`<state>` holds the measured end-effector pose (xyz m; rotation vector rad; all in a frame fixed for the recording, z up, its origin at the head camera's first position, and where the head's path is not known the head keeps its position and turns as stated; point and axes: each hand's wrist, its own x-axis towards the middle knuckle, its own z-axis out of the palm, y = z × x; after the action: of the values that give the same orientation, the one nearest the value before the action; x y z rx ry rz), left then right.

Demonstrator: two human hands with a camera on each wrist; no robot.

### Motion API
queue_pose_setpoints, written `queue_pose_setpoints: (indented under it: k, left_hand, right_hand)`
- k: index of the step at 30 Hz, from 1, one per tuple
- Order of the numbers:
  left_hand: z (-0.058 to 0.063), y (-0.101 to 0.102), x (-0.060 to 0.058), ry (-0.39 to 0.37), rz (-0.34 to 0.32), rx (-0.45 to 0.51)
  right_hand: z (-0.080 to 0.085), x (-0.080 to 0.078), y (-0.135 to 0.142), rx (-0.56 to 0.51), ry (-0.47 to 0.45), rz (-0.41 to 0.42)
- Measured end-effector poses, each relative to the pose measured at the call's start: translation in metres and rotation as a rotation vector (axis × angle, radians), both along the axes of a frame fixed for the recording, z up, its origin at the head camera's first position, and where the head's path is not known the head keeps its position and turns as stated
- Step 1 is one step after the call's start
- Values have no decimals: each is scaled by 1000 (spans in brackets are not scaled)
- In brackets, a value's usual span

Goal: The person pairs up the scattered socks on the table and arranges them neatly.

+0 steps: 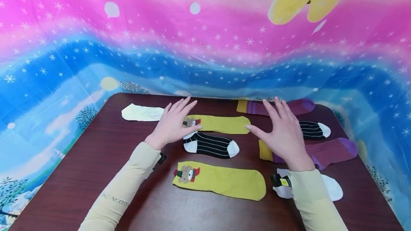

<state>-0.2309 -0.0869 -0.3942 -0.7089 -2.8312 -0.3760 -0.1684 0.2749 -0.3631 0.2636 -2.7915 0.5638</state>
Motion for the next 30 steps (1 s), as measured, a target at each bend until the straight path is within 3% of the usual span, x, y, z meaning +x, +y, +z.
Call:
queue_pose_setpoints:
  k: [8,16,30]
  left_hand:
    - [0,13,6,35,-35,-4]
    - [-5,34,19,60,-150,-14]
    - [-2,69,38,108,-272,-40]
  right_hand:
    - [9,13,19,-20,-3,-18]
    - [9,26,35,-9,-8,-62]
    - [23,43,65,-4,-52,-146]
